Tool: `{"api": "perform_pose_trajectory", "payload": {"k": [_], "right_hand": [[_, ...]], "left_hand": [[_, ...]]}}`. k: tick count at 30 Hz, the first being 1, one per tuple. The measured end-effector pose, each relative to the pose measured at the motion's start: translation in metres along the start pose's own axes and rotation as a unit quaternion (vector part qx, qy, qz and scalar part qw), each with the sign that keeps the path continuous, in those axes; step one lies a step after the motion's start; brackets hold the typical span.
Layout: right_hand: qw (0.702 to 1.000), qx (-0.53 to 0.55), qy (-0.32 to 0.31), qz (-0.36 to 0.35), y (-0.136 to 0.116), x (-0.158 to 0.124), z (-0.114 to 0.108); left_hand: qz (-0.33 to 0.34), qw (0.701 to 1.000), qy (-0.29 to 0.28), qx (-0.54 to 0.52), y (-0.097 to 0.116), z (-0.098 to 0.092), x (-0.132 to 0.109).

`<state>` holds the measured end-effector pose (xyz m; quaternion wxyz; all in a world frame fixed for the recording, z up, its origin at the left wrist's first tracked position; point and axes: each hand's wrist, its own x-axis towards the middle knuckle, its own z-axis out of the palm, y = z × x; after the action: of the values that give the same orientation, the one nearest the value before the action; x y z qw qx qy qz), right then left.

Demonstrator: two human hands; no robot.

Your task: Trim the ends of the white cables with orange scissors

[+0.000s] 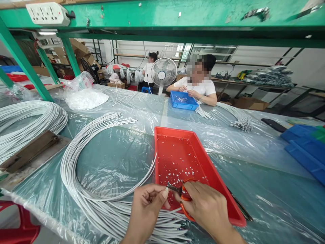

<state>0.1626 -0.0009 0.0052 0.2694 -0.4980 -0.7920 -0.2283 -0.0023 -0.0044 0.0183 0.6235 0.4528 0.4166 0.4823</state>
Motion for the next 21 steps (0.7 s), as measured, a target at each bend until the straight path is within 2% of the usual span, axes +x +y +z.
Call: {"api": "perform_pose_trajectory", "payload": {"k": [21], "right_hand": [[1.000,0.009,-0.021,-0.002,0.0015,-0.0003,-0.0005]], "left_hand": [[0.013,1.000,0.003,0.029,0.0015,0.0030,0.0008]]}}
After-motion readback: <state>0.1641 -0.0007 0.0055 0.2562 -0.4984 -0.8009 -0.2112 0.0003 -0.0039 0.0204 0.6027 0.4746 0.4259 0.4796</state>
